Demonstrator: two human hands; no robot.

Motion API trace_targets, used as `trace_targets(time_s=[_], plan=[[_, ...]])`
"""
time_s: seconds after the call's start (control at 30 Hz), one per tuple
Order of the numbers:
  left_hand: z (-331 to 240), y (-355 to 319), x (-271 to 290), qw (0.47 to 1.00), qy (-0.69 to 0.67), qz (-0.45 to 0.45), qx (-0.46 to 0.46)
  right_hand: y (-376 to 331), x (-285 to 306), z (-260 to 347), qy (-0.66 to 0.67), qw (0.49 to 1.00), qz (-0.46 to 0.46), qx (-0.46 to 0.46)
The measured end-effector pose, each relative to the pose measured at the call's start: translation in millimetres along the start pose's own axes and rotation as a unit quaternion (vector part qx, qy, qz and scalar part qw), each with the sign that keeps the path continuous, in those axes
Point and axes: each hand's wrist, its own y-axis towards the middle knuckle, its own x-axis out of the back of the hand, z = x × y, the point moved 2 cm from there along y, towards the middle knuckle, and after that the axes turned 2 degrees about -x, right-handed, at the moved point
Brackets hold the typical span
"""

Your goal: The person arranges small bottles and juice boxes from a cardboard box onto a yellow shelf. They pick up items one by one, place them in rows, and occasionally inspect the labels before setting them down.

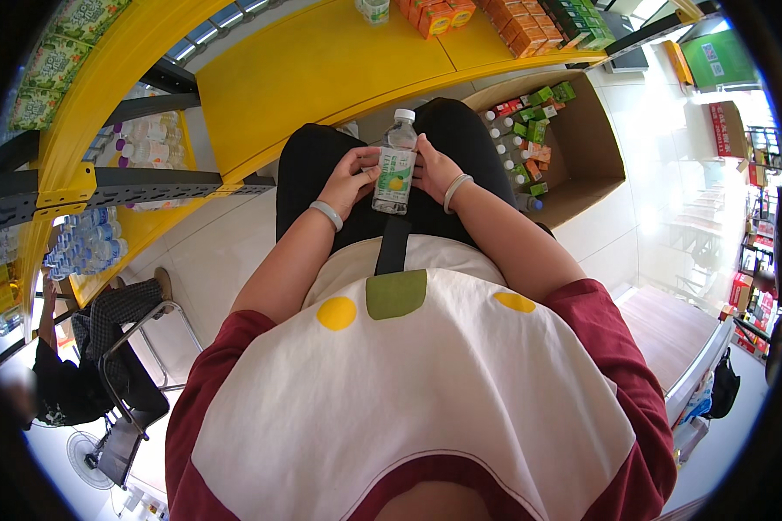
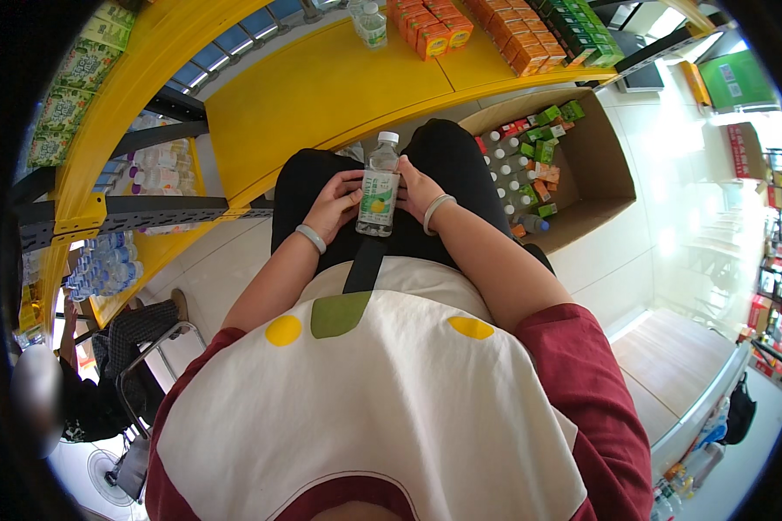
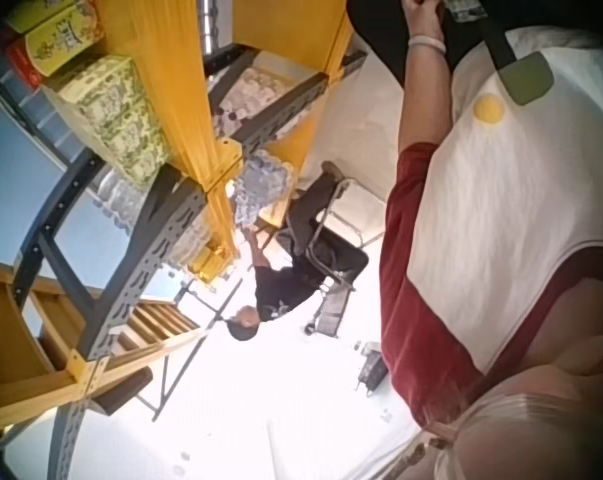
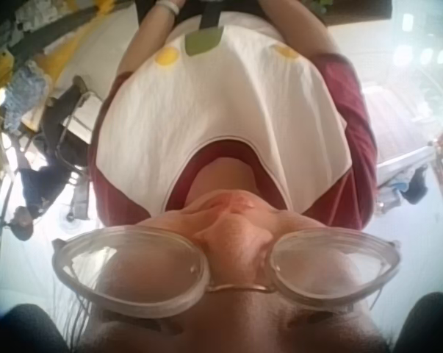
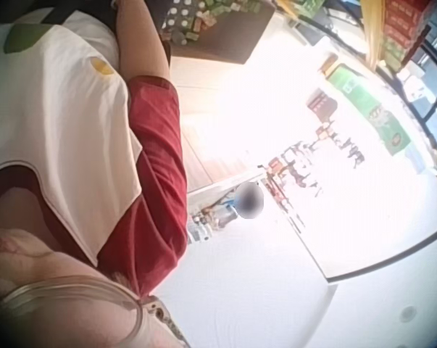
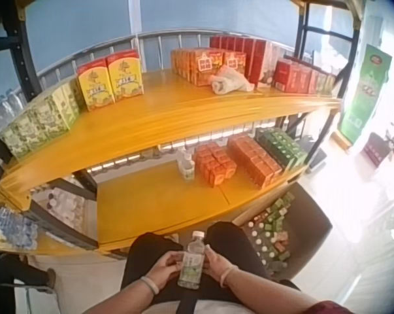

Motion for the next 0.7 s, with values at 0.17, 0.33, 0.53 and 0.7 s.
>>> trace_targets(time_s=[0.17,0.33,0.53,0.7], plan=[[6.4,4.6,4.5,1.000,0.003,-0.012,0.008,1.5,3.3,-3.2,-0.001,1.000,0.006,-0.004],[11.1,8.1,8.4,1.000,0.013,-0.017,0.014,4.2,5.2,-5.2,-0.005,1.000,0.030,-0.004],[8.0,5.3,5.5,1.000,0.016,-0.022,0.010,1.9,2.9,-3.6,-0.013,1.000,0.019,-0.007],[6.6,5.7,4.4,1.000,-0.010,-0.019,0.006,1.7,2.8,-2.4,-0.011,1.000,0.022,-0.002]])
